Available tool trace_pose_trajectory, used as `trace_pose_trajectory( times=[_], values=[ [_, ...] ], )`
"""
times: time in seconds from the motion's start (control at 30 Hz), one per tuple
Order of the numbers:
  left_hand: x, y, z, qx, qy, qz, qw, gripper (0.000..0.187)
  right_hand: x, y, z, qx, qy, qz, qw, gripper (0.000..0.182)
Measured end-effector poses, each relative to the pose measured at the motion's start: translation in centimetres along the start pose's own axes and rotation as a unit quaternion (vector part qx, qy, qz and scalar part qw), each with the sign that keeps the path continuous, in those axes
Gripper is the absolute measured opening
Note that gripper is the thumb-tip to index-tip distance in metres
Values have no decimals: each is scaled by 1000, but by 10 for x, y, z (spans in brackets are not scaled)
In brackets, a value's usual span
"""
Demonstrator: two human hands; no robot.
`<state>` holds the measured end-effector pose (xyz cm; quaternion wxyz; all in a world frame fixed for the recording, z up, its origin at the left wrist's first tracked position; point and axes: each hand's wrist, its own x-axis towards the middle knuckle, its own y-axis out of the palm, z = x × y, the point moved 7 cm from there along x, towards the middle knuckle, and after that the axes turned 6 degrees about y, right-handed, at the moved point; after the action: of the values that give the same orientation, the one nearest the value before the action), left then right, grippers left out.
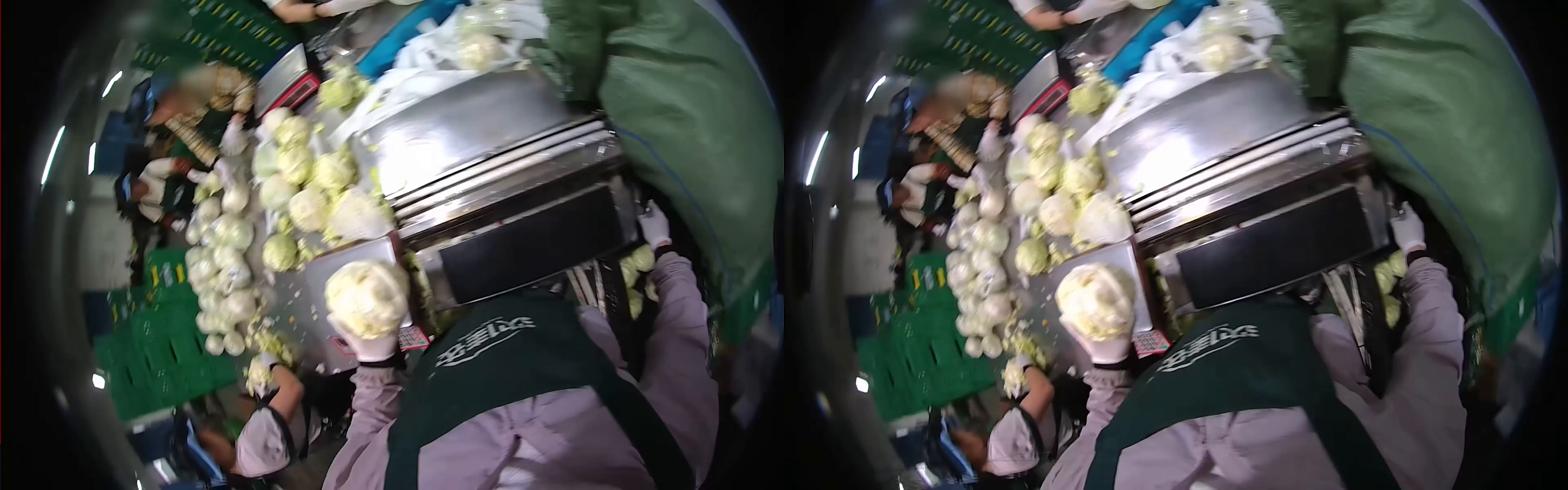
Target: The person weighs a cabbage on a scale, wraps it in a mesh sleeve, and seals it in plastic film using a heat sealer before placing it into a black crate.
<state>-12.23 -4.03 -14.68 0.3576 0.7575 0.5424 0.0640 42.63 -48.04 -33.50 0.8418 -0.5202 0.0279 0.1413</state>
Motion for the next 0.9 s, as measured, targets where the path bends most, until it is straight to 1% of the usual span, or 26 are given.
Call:
trace_pose_trajectory(
  times=[0.03, 0.1, 0.13, 0.17, 0.2, 0.23, 0.27, 0.3, 0.37, 0.4, 0.43, 0.47, 0.5, 0.53, 0.57, 0.6, 0.63, 0.67, 0.7, 0.73, 0.77, 0.83, 0.9],
  values=[
    [-6, 13, 0, 56, 14, -3, 998, 89, 22, 13, -13, 75, -18, -34, 996, 40],
    [-6, 12, 14, -31, -38, 13, 999, 90, 48, 29, 0, 193, 9, 81, 978, 37],
    [-9, 15, 17, -31, -44, 21, 998, 90, 54, 30, 3, 252, 30, 77, 964, 35],
    [-13, 24, 20, -31, -50, 30, 998, 91, 54, 13, 13, 79, 32, 13, 996, 36],
    [-16, 32, 21, 9, -40, 29, 999, 92, 51, 10, 21, 106, 70, 35, 991, 41],
    [-18, 36, 24, -9, -48, 23, 999, 92, 52, 13, 15, 130, 107, 56, 984, 46],
    [-18, 33, 29, -3, -49, 23, 999, 92, 21, -13, 56, 166, 77, 71, 981, 52],
    [-18, 29, 33, 2, -49, 24, 999, 92, 18, -14, 50, 104, 72, -12, 992, 38],
    [-18, 33, 35, 3, -31, 13, 999, 93, 0, -15, 53, 249, -12, -22, 968, 33],
    [-15, 38, 34, 6, -20, 10, 1000, 95, -15, -24, 63, 231, -38, -35, 972, 31],
    [-11, 46, 31, 2, -19, 12, 1000, 95, -40, -45, 95, 213, -62, -52, 974, 31],
    [-5, 60, 29, 21, -28, 57, 998, 96, -59, -58, 126, 225, -73, -24, 971, 30],
    [2, 76, 29, 39, -39, 103, 993, 98, -87, -69, 178, 332, -38, 67, 940, 30],
    [10, 99, 30, -16, -53, 192, 980, 95, -110, -80, 229, 365, -39, 150, 918, 31],
    [22, 117, 36, -13, -69, 239, 968, 91, -127, -84, 275, 375, -77, 215, 899, 35],
    [34, 135, 43, 22, -82, 257, 963, 89, -140, -81, 312, 407, -151, 291, 853, 45],
    [45, 153, 50, 57, -90, 274, 956, 87, -152, -74, 343, 455, -162, 387, 785, 60],
    [58, 176, 56, 85, -61, 317, 943, 86, -156, -65, 366, 470, -211, 435, 738, 71],
    [70, 201, 62, 113, -30, 357, 927, 85, -160, -61, 390, 472, -236, 477, 703, 76],
    [76, 224, 67, 122, -17, 371, 921, 80, -154, -52, 410, 481, -281, 465, 688, 77],
    [88, 239, 72, 172, 16, 372, 912, 71, -141, -57, 424, 446, -338, 413, 719, 75],
    [121, 255, 80, 138, 14, 344, 929, 64, -113, -56, 441, 489, -280, 434, 703, 70],
    [146, 272, 84, 146, 26, 333, 931, 59, -83, -39, 447, 466, -316, 355, 746, 65]
  ],
)
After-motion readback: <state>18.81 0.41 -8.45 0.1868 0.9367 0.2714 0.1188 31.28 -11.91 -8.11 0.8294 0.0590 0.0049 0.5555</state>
